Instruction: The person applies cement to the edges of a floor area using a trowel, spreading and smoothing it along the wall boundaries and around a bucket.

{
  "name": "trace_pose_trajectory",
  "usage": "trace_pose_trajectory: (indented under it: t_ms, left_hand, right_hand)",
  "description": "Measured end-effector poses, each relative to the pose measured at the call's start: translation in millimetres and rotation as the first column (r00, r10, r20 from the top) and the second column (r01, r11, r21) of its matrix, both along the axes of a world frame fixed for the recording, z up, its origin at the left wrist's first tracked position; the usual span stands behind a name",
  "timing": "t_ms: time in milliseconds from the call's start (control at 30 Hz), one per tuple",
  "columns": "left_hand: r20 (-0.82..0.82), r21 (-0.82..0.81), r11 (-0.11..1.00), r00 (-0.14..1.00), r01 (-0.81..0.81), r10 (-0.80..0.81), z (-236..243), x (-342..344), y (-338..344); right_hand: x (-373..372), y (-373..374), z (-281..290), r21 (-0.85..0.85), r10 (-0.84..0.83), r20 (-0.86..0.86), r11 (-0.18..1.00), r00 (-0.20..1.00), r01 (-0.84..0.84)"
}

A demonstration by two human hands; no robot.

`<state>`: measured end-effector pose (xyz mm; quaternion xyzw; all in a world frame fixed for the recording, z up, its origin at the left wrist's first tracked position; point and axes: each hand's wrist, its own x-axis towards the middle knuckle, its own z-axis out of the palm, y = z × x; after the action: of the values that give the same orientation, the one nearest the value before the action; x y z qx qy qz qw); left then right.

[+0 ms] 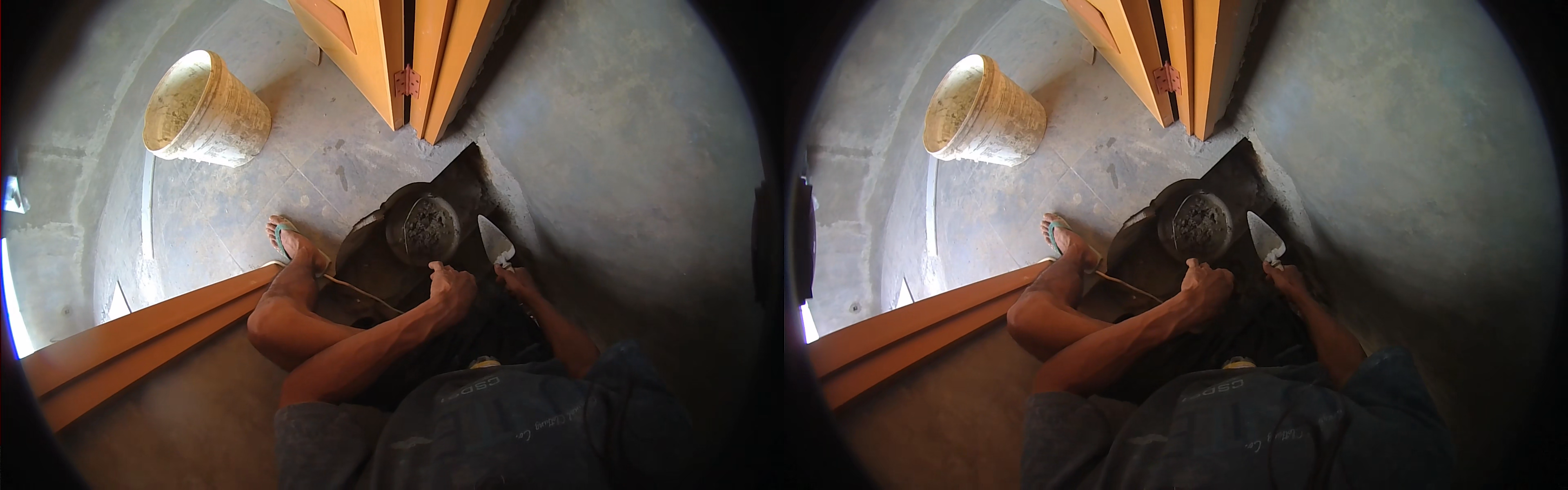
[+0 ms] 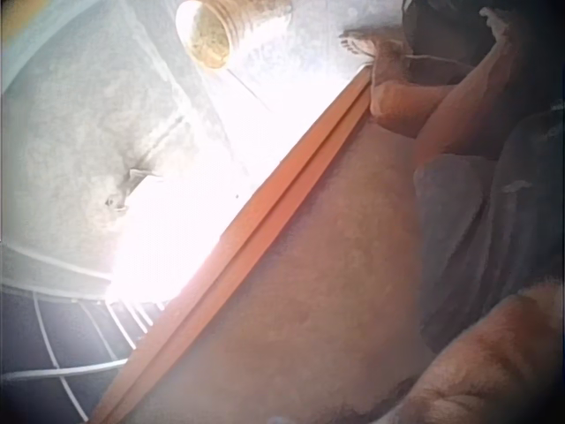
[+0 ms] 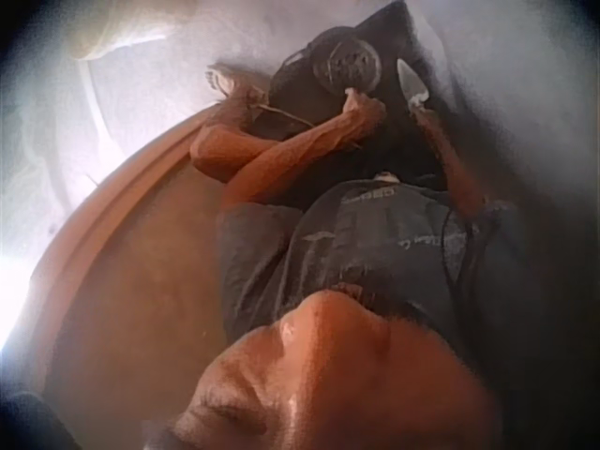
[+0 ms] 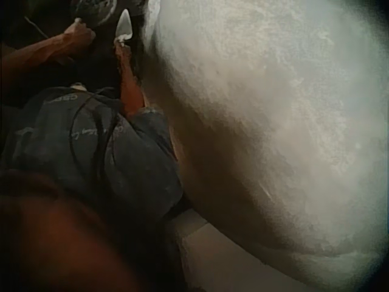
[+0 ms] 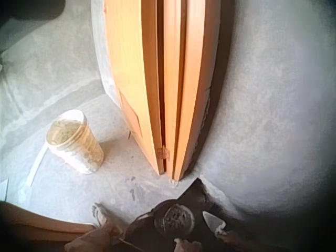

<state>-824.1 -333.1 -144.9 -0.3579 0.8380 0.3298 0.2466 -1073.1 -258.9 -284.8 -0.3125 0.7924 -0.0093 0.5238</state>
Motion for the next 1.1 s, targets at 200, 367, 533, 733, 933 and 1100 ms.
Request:
trace_pose_trajectory:
  t_ms: [200, 367, 533, 733, 933, 1100]
  left_hand:
    - [-0.004, -0.016, 1.000, 1.000, 0.015, -0.015, -2.7, 2.3, 1.9]
    - [0.009, 0.004, 0.999, 0.999, 0.037, -0.037, 5.9, 0.6, -3.2]
    - [0.020, 0.002, 0.999, 0.998, 0.053, -0.053, 6.1, -1.8, -6.2]
    - [0.035, 0.025, 0.999, 0.999, 0.036, -0.036, 7.3, -4.8, -11.0]
    - [0.033, 0.045, 0.999, 0.999, 0.009, -0.010, 19.8, -5.1, -16.8]
    - [0.026, 0.046, 0.999, 0.999, 0.018, -0.019, 10.9, -6.7, -13.6]
  right_hand:
    - [5.1, -2.8, 3.7, 0.010, 0.031, -0.031, 0.999, 0.999, -0.031]
    - [-0.4, -0.7, 1.8, -0.019, 0.063, -0.028, 0.998, 0.998, -0.064]
    - [-3.2, 0.8, -2.3, -0.015, 0.015, -0.015, 1.000, 1.000, -0.015]
    - [-0.7, -5.0, 7.6, -0.011, 0.057, -0.035, 0.998, 0.998, -0.057]
    - [-0.1, -8.2, 11.4, -0.012, 0.065, -0.030, 0.998, 0.997, -0.066]
    - [-4.1, -10.2, 10.2, -0.022, 0.114, -0.024, 0.993, 0.993, -0.114]
